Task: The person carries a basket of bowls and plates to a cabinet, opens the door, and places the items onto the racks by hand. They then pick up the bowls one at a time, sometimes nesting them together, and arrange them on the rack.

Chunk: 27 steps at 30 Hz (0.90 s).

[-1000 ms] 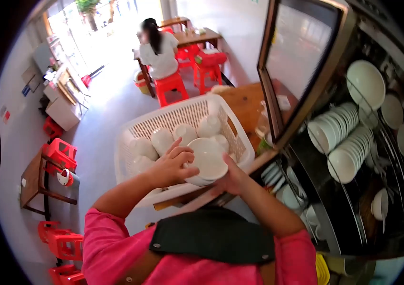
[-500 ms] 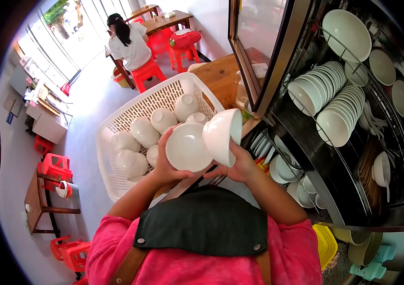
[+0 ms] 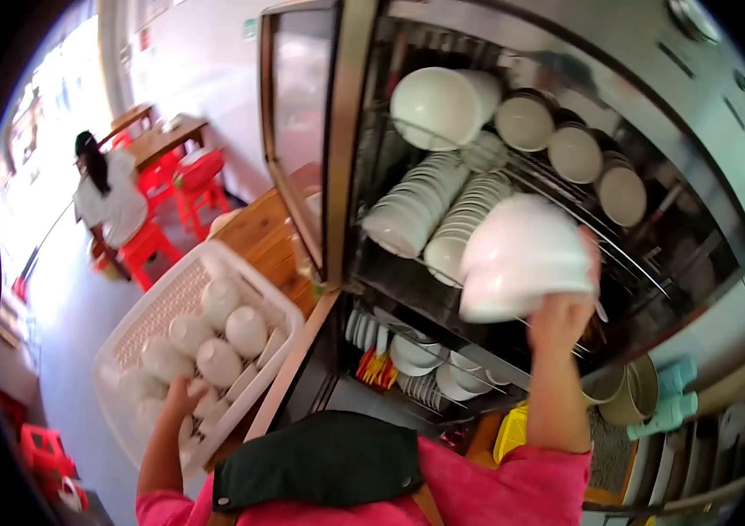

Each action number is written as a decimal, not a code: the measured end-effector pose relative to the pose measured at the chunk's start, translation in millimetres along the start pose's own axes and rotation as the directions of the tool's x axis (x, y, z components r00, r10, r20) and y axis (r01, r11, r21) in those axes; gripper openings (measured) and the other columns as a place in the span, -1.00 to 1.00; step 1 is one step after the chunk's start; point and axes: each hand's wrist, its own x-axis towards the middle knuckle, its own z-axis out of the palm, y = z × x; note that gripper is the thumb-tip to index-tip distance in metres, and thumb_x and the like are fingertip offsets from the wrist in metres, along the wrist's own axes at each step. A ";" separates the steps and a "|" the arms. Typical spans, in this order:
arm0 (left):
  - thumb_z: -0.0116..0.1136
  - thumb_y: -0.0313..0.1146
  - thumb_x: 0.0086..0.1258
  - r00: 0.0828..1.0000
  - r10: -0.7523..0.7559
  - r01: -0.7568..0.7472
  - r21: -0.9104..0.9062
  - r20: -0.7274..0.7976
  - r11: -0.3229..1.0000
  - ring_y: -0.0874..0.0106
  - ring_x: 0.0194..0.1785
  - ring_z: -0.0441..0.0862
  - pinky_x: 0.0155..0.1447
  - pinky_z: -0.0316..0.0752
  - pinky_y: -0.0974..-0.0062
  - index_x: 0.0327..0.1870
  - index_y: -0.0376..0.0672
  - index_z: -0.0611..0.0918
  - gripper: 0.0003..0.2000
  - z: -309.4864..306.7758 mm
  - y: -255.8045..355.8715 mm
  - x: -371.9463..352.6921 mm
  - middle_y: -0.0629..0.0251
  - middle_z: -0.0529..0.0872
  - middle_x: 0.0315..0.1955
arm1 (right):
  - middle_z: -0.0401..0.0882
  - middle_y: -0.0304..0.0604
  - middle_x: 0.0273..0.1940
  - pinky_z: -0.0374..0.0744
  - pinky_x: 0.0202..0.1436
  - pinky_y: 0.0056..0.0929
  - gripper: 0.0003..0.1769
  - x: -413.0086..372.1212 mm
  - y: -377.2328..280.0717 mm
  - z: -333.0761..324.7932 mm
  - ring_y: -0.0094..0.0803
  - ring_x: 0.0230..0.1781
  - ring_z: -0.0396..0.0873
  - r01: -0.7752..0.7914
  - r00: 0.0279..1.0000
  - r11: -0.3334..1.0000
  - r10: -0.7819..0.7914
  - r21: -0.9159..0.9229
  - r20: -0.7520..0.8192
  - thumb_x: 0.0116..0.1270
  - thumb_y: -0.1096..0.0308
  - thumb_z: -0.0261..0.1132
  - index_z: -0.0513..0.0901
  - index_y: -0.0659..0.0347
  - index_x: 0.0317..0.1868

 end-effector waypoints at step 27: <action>0.33 -0.32 -0.09 0.985 0.065 -0.066 0.004 0.158 0.998 0.21 -0.11 0.50 0.04 0.37 0.32 -0.30 -0.16 0.58 -0.70 -55.0 29.4 -62.3 0.17 0.59 -0.28 | 0.32 -0.11 0.15 0.26 0.19 -0.41 -0.38 388.8 135.6 -76.5 -0.31 0.10 0.33 0.512 0.694 0.160 0.503 -0.844 0.516 0.23 0.17 0.19 0.25 0.30 0.21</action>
